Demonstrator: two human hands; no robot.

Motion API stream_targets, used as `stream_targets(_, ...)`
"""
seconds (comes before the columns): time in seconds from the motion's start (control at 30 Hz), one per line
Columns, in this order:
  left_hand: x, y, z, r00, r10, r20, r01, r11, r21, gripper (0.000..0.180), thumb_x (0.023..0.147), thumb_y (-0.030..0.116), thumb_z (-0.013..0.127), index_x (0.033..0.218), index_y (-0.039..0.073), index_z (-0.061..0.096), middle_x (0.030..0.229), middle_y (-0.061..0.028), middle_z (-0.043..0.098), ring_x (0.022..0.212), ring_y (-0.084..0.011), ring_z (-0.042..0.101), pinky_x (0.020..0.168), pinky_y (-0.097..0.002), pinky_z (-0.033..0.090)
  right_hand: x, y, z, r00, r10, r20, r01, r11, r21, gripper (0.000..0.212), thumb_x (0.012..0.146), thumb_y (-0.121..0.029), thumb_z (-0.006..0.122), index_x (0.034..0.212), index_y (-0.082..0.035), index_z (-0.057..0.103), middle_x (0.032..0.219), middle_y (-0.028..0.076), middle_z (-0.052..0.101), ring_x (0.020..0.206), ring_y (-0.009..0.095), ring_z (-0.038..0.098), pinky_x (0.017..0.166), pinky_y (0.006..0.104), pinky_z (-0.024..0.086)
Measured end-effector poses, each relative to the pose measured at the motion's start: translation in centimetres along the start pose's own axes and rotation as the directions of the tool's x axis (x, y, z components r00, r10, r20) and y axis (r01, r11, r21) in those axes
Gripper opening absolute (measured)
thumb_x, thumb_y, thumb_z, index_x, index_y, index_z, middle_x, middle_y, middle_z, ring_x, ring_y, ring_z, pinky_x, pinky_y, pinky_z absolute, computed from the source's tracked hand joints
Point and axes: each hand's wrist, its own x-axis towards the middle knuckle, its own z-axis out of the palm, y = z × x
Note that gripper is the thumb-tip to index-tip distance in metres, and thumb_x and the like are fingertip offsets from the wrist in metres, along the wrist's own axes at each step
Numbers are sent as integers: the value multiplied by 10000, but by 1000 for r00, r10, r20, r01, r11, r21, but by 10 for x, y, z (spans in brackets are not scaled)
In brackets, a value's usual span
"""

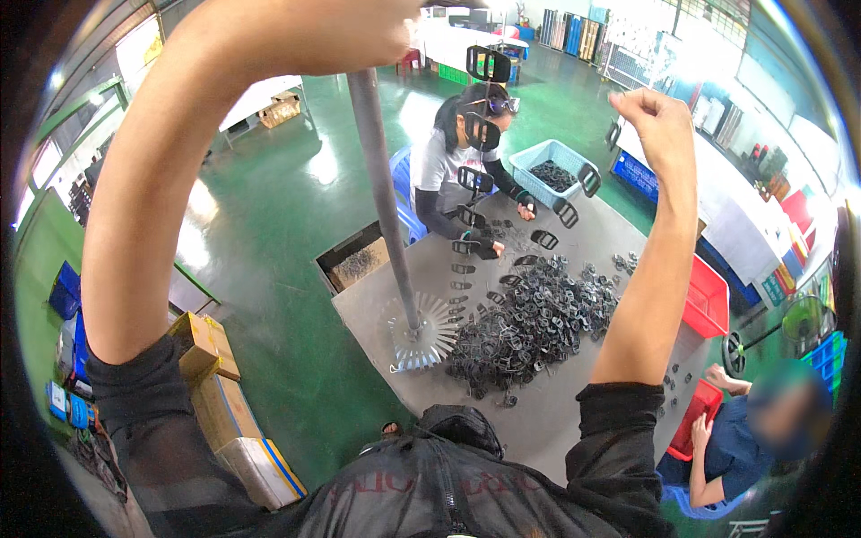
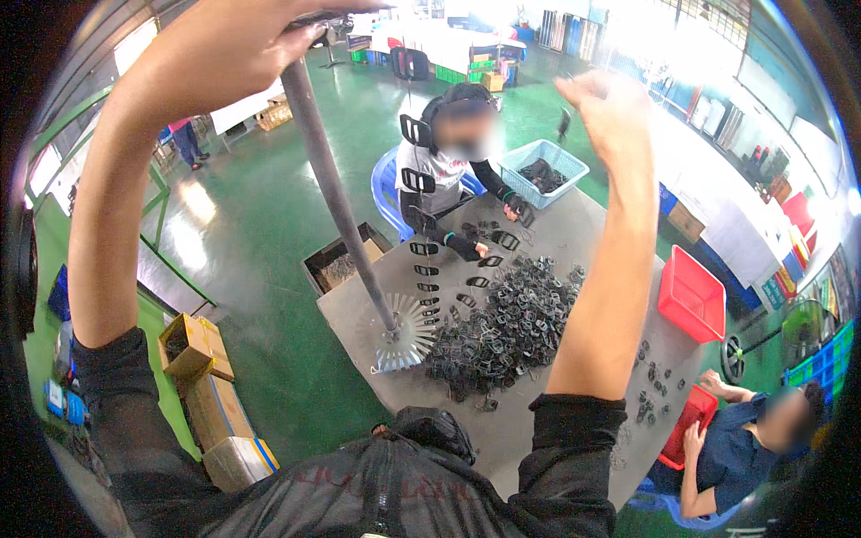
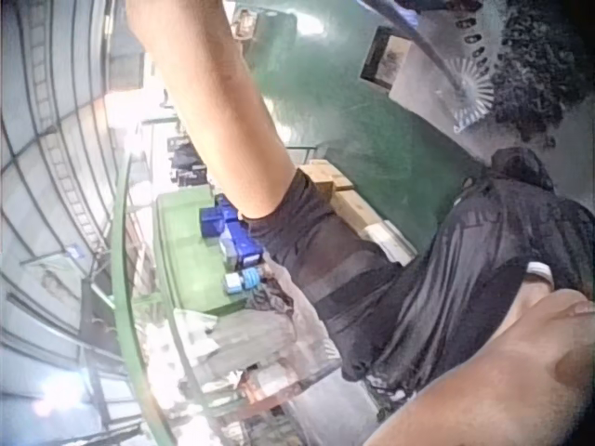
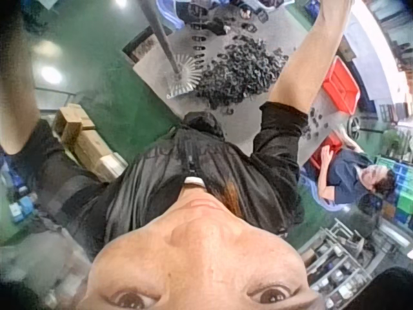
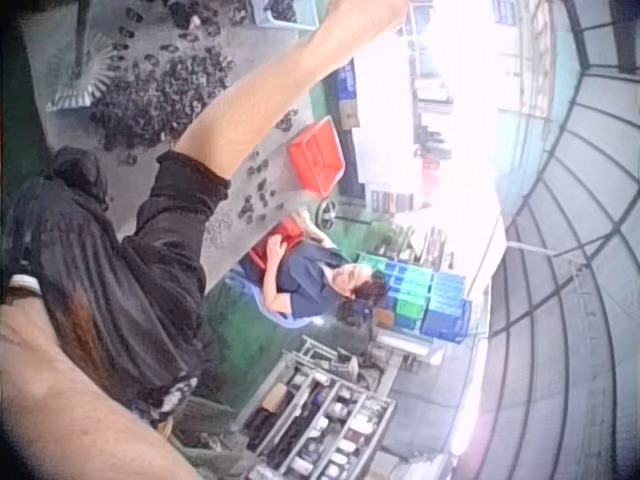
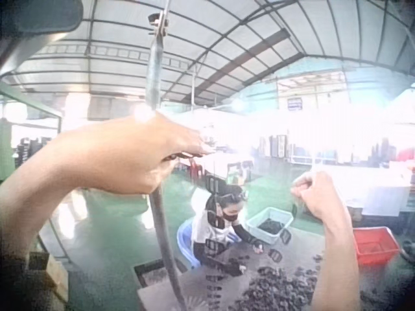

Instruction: The person hangs black parts onto hooks of a vertical circular metal rack by hand, picking them from a table and moving around the rack to fill different sides.

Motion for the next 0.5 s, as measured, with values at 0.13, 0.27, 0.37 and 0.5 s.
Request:
stream_targets(0.13,4,11,-1,1000,-7,-26,8,1000,24,461,724,-5,458,1165,-87,561,1009,-265,633,977,-362,621,899,-398,488,-3,12,6,977,-189,-95,148,933,-328,307,784,-244,718,1014,-41,705,805,48,657,767,138,571,733,304,451)
stream_targets(0.27,24,12,-31,892,-274,359,280,959,37,511,658,-22,458,1151,-87,577,797,-246,647,766,-342,656,743,-394,538,-16,-85,46,929,-347,-129,369,888,273,327,814,-251,683,1064,-41,686,869,67,683,822,164,609,777,301,464)
stream_targets(0.37,26,14,-19,877,-355,325,326,935,143,540,630,-41,460,1155,-87,581,711,-227,643,668,-321,653,668,-389,547,-24,-124,42,959,-278,-55,281,905,318,224,824,-191,648,956,-14,688,750,122,656,709,164,614,661,303,486)
stream_targets(0.5,34,17,-19,913,-288,288,241,952,187,551,626,-63,476,1166,-77,582,742,-213,655,672,-289,656,674,-380,548,-8,-106,60,898,-303,-319,359,924,134,154,783,-127,647,840,4,703,633,117,633,643,157,604,642,316,481)
